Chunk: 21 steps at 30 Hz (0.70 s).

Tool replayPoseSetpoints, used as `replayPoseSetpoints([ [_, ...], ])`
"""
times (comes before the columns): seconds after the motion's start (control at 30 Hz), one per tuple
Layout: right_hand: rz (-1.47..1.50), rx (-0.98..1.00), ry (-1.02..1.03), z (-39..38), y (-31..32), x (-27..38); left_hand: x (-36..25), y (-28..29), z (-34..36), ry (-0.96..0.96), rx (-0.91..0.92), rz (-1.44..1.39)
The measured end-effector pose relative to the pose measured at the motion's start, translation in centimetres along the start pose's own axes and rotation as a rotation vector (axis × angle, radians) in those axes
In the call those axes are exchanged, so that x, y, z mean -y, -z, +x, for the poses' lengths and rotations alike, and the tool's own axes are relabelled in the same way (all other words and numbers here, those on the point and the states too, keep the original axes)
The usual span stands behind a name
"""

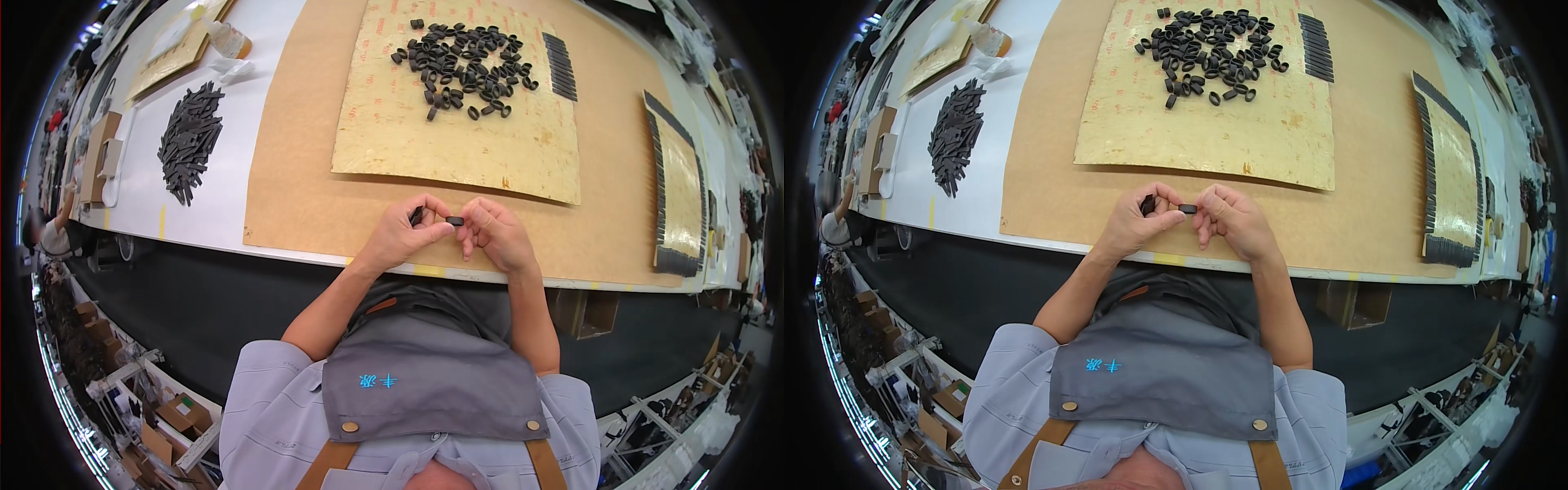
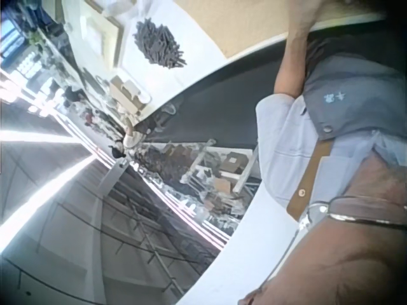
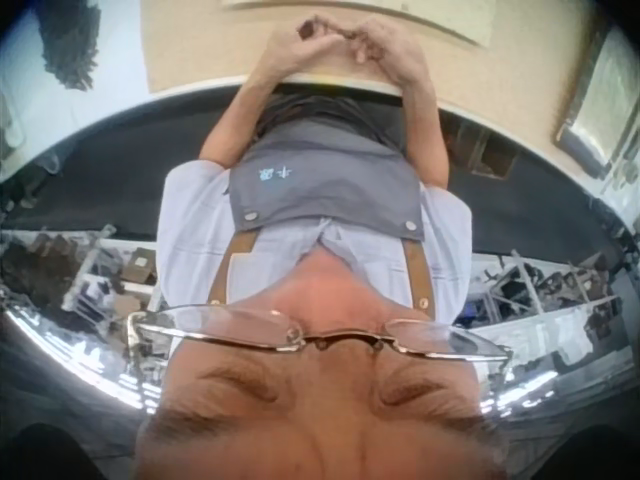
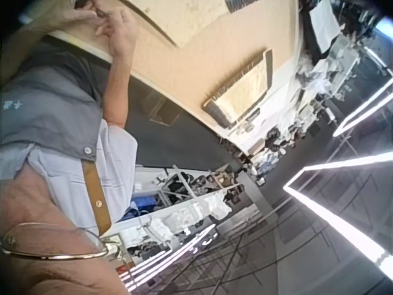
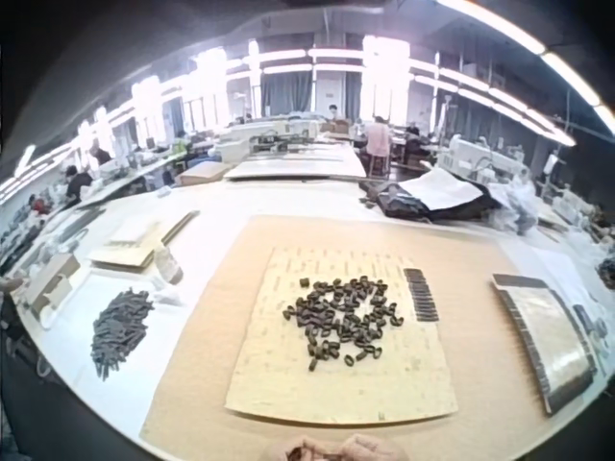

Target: The person is inspecting and picking up small black oval hardware components from a board and placing them into a strip.

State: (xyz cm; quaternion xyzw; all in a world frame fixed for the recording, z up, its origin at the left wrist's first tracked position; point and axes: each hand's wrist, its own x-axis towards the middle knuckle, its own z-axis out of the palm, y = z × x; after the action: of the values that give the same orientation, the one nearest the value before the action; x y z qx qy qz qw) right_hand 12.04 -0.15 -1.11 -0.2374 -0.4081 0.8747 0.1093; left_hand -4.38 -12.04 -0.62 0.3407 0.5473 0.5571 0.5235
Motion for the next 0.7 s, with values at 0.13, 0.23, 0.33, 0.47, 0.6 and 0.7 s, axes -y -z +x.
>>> replayPoseSetpoints([
  [0.13, -0.112, -0.025, 0.0, -0.2, -1.0, 0.1, -0.1, 0.0, -0.2, -0.045, 0.031, 0.103],
  [0.23, -0.215, -0.092, 0.049, 0.4, -0.9, 0.3, -0.2, -0.2, 0.0, -0.023, 0.024, 0.052],
  [0.33, -0.34, -0.222, 0.156, 2.4, -1.7, 3.5, -0.8, 0.4, 0.5, 0.1, 0.025, -0.198],
  [0.47, -0.622, -0.435, 0.369, 3.7, -2.7, 7.0, -0.2, 1.4, 1.4, 0.086, 0.129, -0.767],
  [0.6, -0.873, -0.186, 0.151, 1.7, -6.4, 4.8, 0.2, 0.5, 0.7, -0.14, -0.027, -0.795],
  [0.7, -0.641, -0.214, 0.081, 1.7, -6.7, 1.4, 0.5, -0.6, 0.8, -0.063, 0.014, -0.743],
])
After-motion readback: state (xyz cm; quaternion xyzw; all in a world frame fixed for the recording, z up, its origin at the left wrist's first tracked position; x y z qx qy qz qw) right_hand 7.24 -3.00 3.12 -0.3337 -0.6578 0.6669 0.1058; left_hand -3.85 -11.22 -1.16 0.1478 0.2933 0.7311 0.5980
